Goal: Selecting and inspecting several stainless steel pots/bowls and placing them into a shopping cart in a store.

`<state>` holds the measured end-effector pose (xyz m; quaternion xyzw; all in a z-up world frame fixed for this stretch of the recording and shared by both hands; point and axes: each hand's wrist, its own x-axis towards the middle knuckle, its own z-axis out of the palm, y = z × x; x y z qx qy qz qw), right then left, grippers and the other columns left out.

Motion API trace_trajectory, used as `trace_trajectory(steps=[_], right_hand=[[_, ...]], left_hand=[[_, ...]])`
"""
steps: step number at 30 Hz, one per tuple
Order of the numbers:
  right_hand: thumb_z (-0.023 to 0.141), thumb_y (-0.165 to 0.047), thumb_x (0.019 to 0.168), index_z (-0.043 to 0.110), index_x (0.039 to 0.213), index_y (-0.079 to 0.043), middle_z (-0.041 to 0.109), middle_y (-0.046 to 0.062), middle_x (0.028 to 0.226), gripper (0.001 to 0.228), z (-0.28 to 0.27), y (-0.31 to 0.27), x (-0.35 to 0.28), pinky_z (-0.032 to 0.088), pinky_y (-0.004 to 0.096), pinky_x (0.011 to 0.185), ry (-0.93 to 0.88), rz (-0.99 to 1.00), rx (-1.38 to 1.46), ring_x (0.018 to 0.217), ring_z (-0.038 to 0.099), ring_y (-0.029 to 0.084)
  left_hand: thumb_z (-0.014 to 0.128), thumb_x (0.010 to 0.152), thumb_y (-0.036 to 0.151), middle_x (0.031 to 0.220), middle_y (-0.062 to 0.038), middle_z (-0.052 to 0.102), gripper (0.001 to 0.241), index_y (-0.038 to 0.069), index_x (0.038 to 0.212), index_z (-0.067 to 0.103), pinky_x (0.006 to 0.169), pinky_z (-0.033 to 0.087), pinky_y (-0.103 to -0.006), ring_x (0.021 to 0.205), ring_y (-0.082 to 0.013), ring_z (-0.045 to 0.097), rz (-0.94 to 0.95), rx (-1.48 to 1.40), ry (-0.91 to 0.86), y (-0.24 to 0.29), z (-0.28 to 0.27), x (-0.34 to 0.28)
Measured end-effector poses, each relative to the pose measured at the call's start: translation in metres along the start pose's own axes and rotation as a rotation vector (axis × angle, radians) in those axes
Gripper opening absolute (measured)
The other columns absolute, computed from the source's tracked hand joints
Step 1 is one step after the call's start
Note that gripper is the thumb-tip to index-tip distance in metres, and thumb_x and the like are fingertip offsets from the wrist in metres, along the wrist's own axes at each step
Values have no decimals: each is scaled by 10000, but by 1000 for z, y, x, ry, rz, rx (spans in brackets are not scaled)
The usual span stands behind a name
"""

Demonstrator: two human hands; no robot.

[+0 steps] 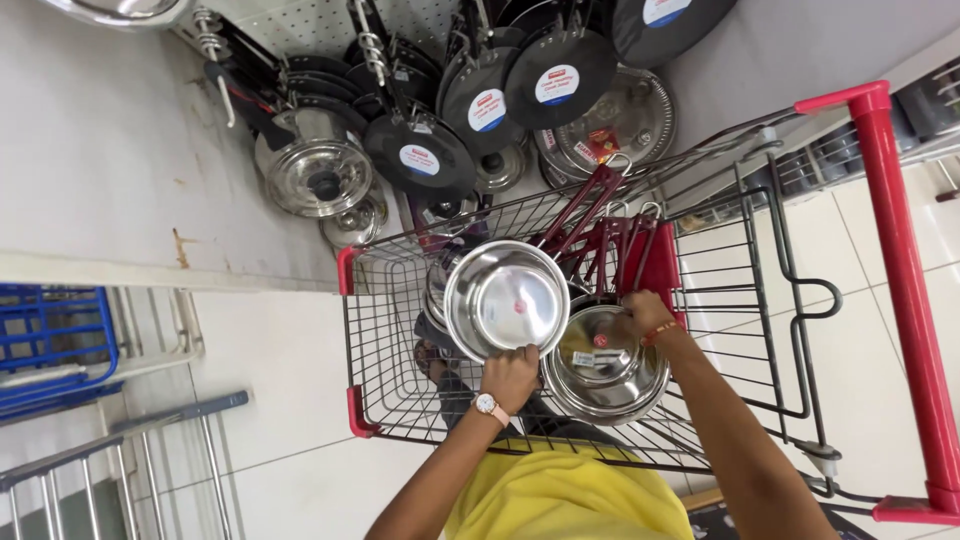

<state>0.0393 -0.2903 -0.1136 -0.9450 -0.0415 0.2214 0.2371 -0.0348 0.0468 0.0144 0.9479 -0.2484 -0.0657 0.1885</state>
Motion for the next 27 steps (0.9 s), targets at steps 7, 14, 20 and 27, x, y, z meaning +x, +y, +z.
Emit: trace_trajectory(steps=[7, 14, 20, 27], right_hand=[[775, -133, 691, 703, 672, -23, 678, 194, 700, 133, -42, -21, -31, 571, 471, 642, 227, -257, 29, 651, 673, 398], [797, -96, 761, 736, 734, 6, 661, 193, 620, 122, -101, -58, -63, 517, 387, 503, 274, -47, 161, 481, 641, 279], [830, -68, 711, 764, 831, 12, 734, 163, 665, 158, -92, -125, -71, 536, 313, 494, 279, -37, 406, 524, 670, 178], [802, -82, 685, 772, 805, -7, 679, 166, 653, 145, -32, -170, -32, 515, 354, 563, 297, -400, 237, 556, 624, 202]], left_hand=[[750, 713, 20, 810, -142, 740, 240, 22, 921, 630, 574, 583, -448, 682, -326, 733, -68, -120, 41, 22, -50, -21], [734, 689, -7, 891, -87, 791, 290, 6, 963, 640, 544, 583, -424, 645, -287, 744, -192, -280, 121, 20, -102, -57], [704, 682, -13, 870, -79, 792, 282, 14, 957, 649, 562, 583, -419, 648, -284, 738, -325, -219, 265, -2, -98, -101], [659, 782, -34, 881, -106, 778, 352, -10, 1133, 656, 609, 594, -394, 676, -274, 731, -535, -185, 381, -41, -59, -124]])
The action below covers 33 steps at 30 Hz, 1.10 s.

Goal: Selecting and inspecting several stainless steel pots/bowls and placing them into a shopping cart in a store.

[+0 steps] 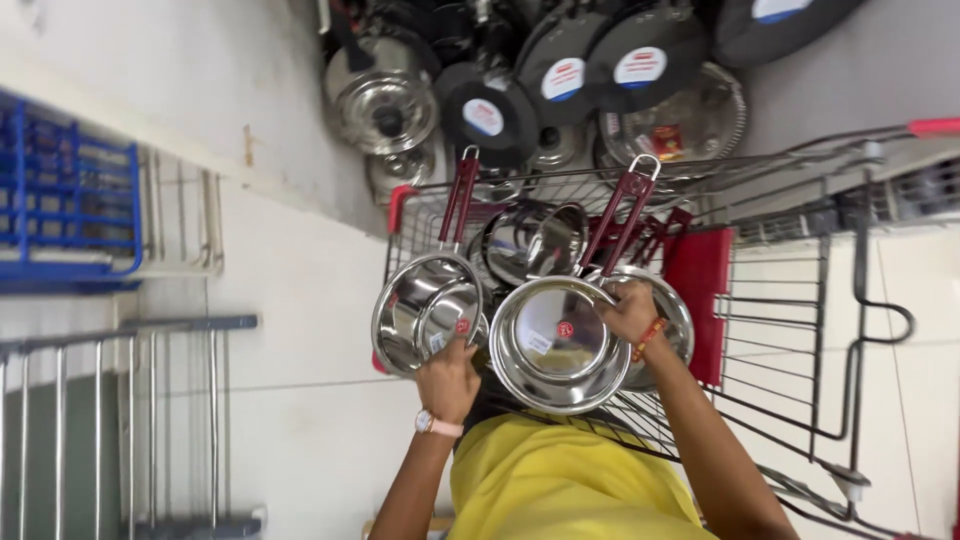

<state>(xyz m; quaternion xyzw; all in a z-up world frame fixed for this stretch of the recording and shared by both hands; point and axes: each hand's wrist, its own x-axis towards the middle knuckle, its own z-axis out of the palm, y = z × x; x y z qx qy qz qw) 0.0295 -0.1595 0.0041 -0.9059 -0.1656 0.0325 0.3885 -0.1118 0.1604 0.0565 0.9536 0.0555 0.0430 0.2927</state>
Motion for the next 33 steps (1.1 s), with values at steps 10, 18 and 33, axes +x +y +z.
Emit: trace_trajectory(steps=[10, 18, 33], right_hand=[[762, -105, 688, 772, 837, -26, 706, 175, 704, 169, 54, -24, 37, 546, 395, 580, -230, -84, 73, 578, 684, 265], [830, -149, 619, 693, 637, 4, 660, 219, 642, 206, 93, 47, 57, 528, 446, 640, -327, -188, -136, 637, 648, 360], [892, -291, 705, 821, 920, -54, 722, 180, 843, 328, 70, 11, 58, 570, 413, 691, -530, -8, -73, 757, 709, 314]], left_hand=[[773, 674, 84, 891, -152, 741, 405, 25, 1044, 619, 652, 575, -472, 744, -349, 718, -101, 61, -11, -37, 56, 1], [763, 738, 53, 936, -180, 733, 417, 32, 1127, 614, 690, 582, -495, 768, -391, 721, -83, 71, -130, -44, 76, 15], [714, 776, -64, 1044, -275, 704, 440, -38, 1179, 539, 804, 601, -486, 951, -431, 713, -48, 129, -570, -42, 67, 55]])
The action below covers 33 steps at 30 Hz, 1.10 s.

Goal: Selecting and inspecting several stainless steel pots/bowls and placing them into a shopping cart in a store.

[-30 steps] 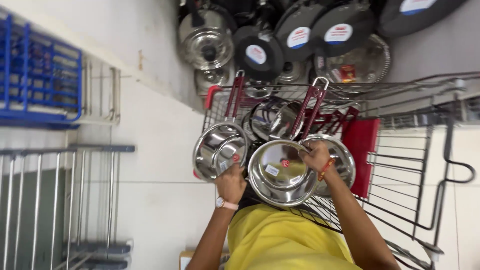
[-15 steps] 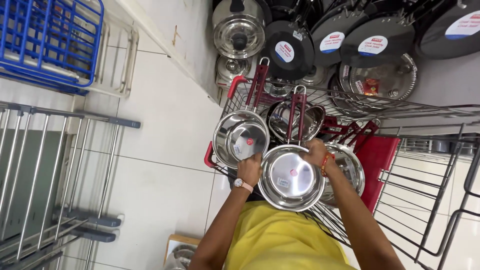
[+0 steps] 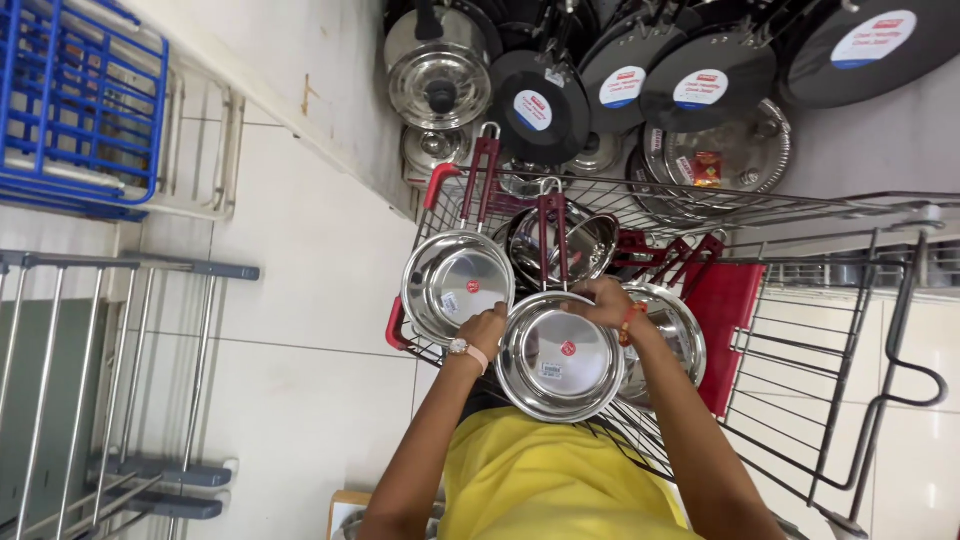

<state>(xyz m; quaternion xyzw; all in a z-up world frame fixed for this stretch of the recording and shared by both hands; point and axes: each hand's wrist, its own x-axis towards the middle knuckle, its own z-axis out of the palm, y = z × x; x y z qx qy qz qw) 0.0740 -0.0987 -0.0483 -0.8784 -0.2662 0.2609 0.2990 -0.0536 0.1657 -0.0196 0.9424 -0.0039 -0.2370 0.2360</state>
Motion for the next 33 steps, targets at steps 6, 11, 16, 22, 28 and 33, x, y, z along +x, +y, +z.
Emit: trace_trajectory(steps=[6, 11, 16, 22, 28, 33], right_hand=[[766, -334, 875, 780, 1053, -39, 781, 69, 858, 345, -22, 12, -66, 596, 301, 669, 151, 243, 541, 756, 729, 161], [720, -211, 898, 783, 1050, -9, 807, 126, 995, 261, 19, 98, -131, 610, 296, 813, 913, 540, 621, 899, 770, 179], [860, -272, 815, 694, 1145, 72, 720, 274, 1081, 505, 23, 113, -171, 579, 431, 842, 754, 985, 217, 958, 729, 374], [809, -253, 807, 707, 1116, -11, 715, 242, 1161, 405, 10, 85, -167, 589, 471, 896, 283, 1254, 31, 1068, 710, 404], [783, -113, 765, 706, 1034, -62, 720, 191, 1110, 284, 13, 81, -166, 612, 488, 831, 362, 1256, -99, 1006, 718, 394], [784, -136, 740, 669, 965, -9, 737, 234, 945, 283, 5, 71, -183, 599, 507, 807, 538, 1168, -103, 904, 725, 419]], left_hand=[[760, 752, 21, 1108, -284, 663, 610, -38, 1290, 480, 835, 573, -497, 994, -439, 684, -30, 32, -148, 48, -50, -7], [712, 806, 79, 1209, -278, 639, 635, -29, 1390, 487, 787, 587, -513, 974, -440, 694, 270, -170, 147, 144, -74, 28], [726, 783, 122, 1187, -271, 680, 440, -9, 1198, 660, 914, 573, -481, 1090, -423, 677, 289, -36, -82, 167, 38, 164], [702, 845, 140, 1215, -226, 692, 279, 55, 1102, 766, 959, 554, -486, 1141, -388, 671, 101, 70, -358, 148, 151, 254], [751, 812, 141, 1211, -212, 708, 330, 37, 1125, 755, 945, 566, -474, 1121, -368, 693, 136, 217, -534, 146, 142, 252], [792, 785, 143, 1208, -201, 720, 380, 23, 1143, 747, 934, 575, -463, 1105, -351, 710, 147, 337, -670, 148, 132, 245]])
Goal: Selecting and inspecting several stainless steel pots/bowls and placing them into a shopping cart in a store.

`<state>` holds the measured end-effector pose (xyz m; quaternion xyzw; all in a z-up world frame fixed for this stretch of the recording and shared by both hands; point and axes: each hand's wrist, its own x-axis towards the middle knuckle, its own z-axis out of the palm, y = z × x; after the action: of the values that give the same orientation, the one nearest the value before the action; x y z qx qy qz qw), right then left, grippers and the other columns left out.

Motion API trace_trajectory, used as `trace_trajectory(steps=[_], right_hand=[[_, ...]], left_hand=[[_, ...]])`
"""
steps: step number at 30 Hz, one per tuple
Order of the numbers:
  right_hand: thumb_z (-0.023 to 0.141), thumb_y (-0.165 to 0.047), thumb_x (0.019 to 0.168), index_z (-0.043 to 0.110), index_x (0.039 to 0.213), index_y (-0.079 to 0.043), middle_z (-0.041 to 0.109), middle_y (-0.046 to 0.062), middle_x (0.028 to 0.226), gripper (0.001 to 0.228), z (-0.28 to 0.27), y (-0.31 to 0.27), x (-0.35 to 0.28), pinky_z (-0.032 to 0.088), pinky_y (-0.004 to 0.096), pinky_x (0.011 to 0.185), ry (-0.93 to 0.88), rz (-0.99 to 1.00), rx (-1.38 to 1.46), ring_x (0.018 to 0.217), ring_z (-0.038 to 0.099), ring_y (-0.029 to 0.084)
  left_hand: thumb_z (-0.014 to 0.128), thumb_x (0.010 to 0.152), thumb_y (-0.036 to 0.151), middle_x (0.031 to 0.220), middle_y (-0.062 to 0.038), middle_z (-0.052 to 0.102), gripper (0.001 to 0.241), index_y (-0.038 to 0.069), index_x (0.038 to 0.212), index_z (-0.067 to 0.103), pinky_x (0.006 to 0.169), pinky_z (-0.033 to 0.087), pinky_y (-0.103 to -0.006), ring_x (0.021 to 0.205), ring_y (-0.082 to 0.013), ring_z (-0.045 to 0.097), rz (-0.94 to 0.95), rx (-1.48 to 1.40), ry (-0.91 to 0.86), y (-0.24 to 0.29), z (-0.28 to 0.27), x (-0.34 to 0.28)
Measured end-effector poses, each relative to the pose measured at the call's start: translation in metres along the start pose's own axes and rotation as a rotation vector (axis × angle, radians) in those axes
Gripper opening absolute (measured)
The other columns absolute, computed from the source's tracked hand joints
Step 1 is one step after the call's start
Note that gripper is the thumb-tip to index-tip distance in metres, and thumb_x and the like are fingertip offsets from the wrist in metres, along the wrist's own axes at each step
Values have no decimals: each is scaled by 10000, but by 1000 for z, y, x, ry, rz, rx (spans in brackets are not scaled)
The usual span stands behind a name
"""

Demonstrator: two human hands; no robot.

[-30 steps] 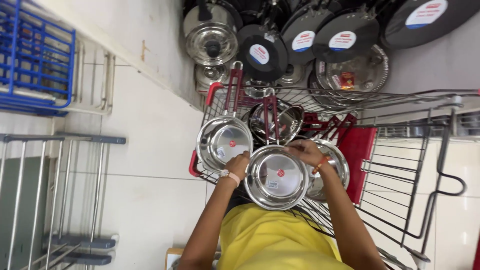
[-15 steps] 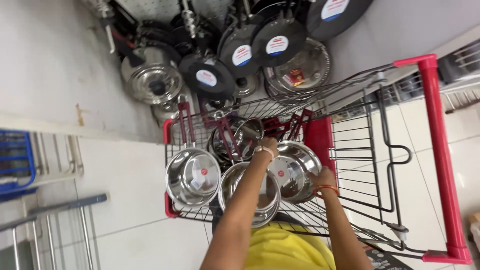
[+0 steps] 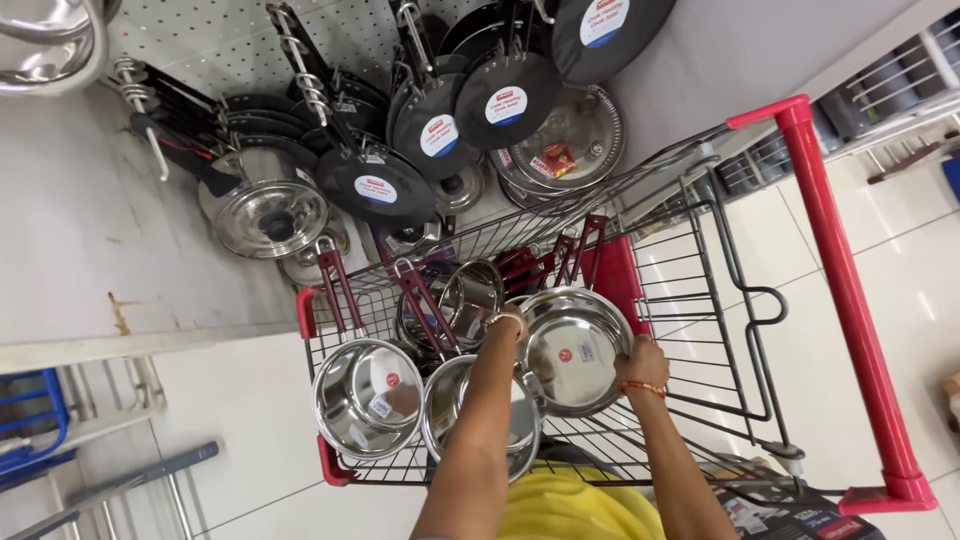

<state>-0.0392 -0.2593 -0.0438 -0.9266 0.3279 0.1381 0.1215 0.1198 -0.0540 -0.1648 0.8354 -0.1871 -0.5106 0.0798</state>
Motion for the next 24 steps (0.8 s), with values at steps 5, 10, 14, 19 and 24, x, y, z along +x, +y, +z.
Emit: trace_trajectory(steps=[5, 10, 14, 19, 24], right_hand=[[733, -205, 769, 665, 909, -26, 716, 245, 857, 238, -12, 11, -14, 589, 537, 761, 61, 40, 64, 817, 700, 470], [725, -206, 760, 666, 840, -24, 686, 250, 747, 207, -19, 26, -42, 560, 551, 724, 110, -93, 176, 735, 670, 469], [702, -158, 753, 660, 844, -7, 624, 227, 620, 181, -41, 17, -68, 537, 522, 612, 238, -228, 350, 607, 639, 444], [706, -111, 768, 616, 719, -17, 604, 196, 594, 140, -58, 5, -83, 501, 483, 541, 335, -316, 459, 551, 619, 401], [693, -60, 789, 561, 694, -19, 569, 175, 578, 167, -82, -3, -73, 474, 441, 509, 478, -437, 507, 524, 592, 367]], left_hand=[[846, 749, 146, 1204, -186, 736, 455, 4, 1167, 736, 919, 588, -450, 1084, -329, 734, -9, 119, -175, -2, -3, -11], [835, 733, 199, 1186, -203, 737, 494, 35, 1188, 735, 912, 598, -433, 1074, -326, 734, 76, 85, -19, -18, 48, 44], [914, 670, 225, 1203, -196, 716, 578, 25, 1181, 732, 926, 589, -429, 1103, -311, 718, -11, -18, 17, -7, 4, -33], [916, 672, 274, 1138, -215, 715, 507, 65, 1104, 753, 938, 579, -434, 1082, -371, 701, 39, -68, 326, -11, 2, -29], [868, 695, 248, 1008, -220, 725, 390, 78, 1009, 709, 853, 545, -521, 989, -431, 679, 188, -323, 657, 6, -42, -120]])
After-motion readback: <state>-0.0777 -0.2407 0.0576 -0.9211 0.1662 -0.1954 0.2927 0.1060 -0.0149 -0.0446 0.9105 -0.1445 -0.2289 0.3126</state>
